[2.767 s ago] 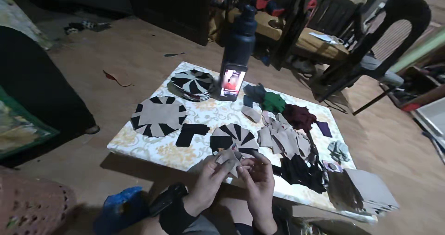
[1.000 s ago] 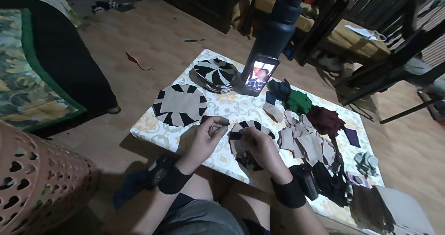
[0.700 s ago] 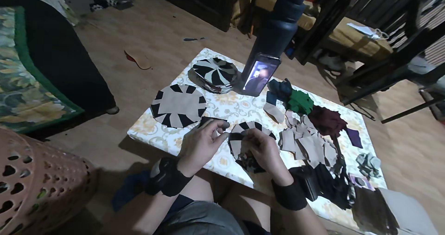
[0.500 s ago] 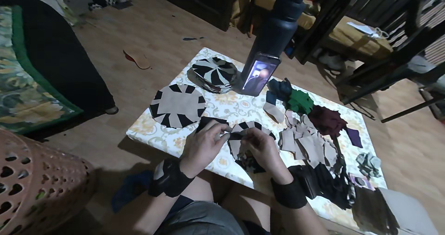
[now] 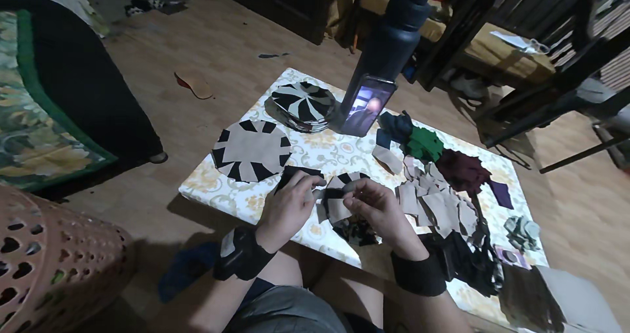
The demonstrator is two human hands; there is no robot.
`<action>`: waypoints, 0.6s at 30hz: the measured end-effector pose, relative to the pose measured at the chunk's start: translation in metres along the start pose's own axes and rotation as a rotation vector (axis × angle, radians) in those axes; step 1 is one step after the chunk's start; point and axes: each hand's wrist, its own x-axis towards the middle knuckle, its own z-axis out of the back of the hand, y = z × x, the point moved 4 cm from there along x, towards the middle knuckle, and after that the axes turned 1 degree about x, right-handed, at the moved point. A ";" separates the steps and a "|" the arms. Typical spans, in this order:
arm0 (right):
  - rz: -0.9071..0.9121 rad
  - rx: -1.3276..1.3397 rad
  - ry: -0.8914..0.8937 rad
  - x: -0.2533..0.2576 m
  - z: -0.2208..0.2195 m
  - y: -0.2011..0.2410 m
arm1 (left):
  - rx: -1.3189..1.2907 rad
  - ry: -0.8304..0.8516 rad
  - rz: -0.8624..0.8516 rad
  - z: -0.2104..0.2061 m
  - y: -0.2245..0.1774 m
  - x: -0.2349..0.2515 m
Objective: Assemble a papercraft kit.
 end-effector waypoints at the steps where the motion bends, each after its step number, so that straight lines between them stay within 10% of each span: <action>1: 0.004 -0.047 0.002 0.001 -0.002 -0.002 | 0.004 0.009 0.007 0.000 0.000 0.000; 18: -0.042 -0.340 -0.025 0.006 -0.007 -0.010 | 0.151 0.101 -0.024 -0.006 -0.007 -0.004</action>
